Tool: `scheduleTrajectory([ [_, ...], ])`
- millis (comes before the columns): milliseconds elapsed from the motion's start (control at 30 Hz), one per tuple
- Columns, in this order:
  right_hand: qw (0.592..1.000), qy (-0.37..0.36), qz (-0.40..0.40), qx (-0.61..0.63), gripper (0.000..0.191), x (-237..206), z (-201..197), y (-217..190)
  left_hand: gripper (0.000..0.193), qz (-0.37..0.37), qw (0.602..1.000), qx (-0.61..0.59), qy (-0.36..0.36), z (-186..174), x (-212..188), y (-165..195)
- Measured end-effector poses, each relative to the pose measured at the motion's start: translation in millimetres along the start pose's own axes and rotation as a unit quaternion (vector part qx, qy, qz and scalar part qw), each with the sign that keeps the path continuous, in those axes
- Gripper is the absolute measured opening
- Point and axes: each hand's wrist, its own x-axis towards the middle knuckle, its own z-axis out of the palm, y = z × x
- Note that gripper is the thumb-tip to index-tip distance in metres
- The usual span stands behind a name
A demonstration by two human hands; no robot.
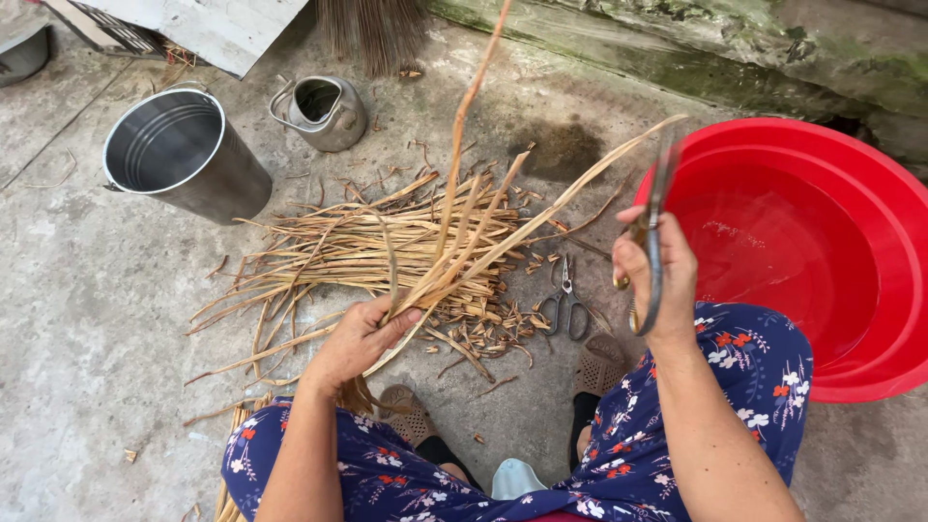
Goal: The person sits on the floor and uses shears to trim the ends of dried plant stalks. They repeatedly pick up stalks, cut the tips, and place the trimmed pieces into a pile.
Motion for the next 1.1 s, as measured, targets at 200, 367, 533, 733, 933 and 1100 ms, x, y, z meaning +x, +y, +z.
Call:
scheduleTrajectory([
  [200, 0.997, 0.042, 0.002, -0.065, 0.043, 6, -9, -4, 0.028, -0.139, 0.99, -0.021, 0.007, -6, -5, -4],
  [367, 0.995, 0.019, 0.039, -0.093, 0.043, 5, -5, 0, 0.026, -0.128, 0.992, -0.021, 0.009, -8, -7, -8],
  [533, 0.989, 0.022, 0.073, -0.128, 0.038, 5, -6, 2, 0.027, -0.132, 0.991, -0.026, 0.009, -9, -8, -8],
  [733, 0.993, 0.051, 0.099, -0.047, 0.021, 8, -8, 2, 0.029, -0.146, 0.989, -0.005, 0.009, -10, -5, -4],
  [933, 0.991, -0.064, -0.005, -0.121, 0.045, 6, -14, -15, 0.029, -0.12, 0.989, 0.086, 0.003, -8, -5, -1],
  [1100, 0.968, -0.076, 0.046, -0.234, 0.052, 7, -7, -23, 0.029, -0.078, 0.99, 0.116, -0.008, -3, -5, 6],
])
